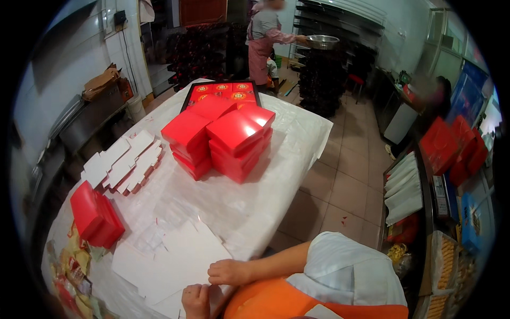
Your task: The person assembles small red boxes from flat white cardboard pieces. They fold the cardboard along pre-scored lines, insert small yellow packets into the formed boxes, and stack the finished units on the table.
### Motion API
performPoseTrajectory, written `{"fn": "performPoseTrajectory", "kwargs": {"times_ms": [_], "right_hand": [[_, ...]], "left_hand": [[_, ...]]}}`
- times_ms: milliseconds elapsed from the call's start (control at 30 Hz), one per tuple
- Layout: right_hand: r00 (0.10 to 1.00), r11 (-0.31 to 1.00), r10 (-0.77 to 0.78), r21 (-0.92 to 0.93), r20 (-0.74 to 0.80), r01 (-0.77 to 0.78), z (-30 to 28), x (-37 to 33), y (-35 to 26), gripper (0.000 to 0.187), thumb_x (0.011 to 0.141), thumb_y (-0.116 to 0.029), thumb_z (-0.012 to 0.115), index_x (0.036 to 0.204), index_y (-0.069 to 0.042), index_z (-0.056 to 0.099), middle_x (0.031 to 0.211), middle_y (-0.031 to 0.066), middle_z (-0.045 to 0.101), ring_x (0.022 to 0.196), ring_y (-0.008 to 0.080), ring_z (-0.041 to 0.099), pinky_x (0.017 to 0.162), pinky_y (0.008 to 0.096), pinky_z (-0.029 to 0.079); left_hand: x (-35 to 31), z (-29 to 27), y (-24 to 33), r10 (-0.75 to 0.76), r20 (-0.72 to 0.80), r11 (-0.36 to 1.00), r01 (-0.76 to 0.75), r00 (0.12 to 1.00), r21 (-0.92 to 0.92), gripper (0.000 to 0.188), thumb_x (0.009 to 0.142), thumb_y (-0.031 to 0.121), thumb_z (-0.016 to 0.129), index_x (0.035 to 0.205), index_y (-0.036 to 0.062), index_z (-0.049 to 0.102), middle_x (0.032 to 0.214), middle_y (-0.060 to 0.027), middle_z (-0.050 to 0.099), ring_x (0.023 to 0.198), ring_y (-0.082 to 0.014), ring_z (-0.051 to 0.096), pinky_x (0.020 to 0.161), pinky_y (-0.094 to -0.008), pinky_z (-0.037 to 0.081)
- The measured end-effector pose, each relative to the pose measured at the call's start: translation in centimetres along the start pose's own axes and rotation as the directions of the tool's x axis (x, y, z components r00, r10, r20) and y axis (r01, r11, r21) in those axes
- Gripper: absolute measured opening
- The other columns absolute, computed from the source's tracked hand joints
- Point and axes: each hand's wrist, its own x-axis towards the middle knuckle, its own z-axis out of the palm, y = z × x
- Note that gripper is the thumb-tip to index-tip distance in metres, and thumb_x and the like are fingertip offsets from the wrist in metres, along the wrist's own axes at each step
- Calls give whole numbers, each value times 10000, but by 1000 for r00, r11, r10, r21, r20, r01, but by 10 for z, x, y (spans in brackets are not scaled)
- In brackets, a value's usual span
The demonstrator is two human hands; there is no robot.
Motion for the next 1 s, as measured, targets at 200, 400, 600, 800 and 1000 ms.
{"fn": "performPoseTrajectory", "kwargs": {"times_ms": [200, 400, 600, 800, 1000], "right_hand": [[999, 954, 34, 297, 10, -35, 38, -17, -1, 107, 817, -151, 579, 885, -69, 584, 890, 150, 574, 849, 335, 560, 770, 434, 471], [992, 994, 106, 10, 61, -107, -11, 9, -11, 145, 806, -110, 665, 918, -66, 583, 847, 86, 544, 793, 273, 557, 692, 388, 473], [980, 989, 135, 44, 143, -143, -9, 8, 0, 232, 775, -79, 751, 899, -71, 555, 841, 84, 529, 760, 274, 540, 647, 379, 471], [951, 968, 218, 76, 222, -240, -12, 7, 3, 197, 809, -89, 736, 905, -73, 564, 856, 95, 544, 807, 289, 564, 674, 390, 490], [832, 870, 387, 143, 398, -472, -27, 20, 12, 118, 861, -77, 688, 914, -44, 590, 867, 136, 578, 822, 348, 589, 706, 429, 497]], "left_hand": [[-20, 15, 3, -42, -36, 999, 42, 998, 7, 302, 801, 304, 747, 941, 59, 641, 824, -90, 559, 728, -270, 564, 632, -399, 443], [-4, 2, -9, 132, -173, 991, -128, 976, 33, 311, 723, 143, 679, 995, -5, 645, 885, -105, 600, 796, -280, 611, 710, -393, 505], [-4, 17, -11, -82, -144, 994, 70, 986, -87, 195, 711, 31, 672, 904, 41, 646, 880, -70, 618, 769, -245, 620, 676, -357, 525], [7, 20, -14, -232, -69, 951, 211, 970, -226, 125, 746, 62, 652, 870, 64, 633, 816, -74, 585, 775, -270, 590, 677, -370, 512], [22, 7, -23, -312, 128, 889, 337, 941, -310, 66, 791, 79, 694, 824, 66, 638, 816, -81, 611, 814, -283, 605, 719, -396, 518]]}}
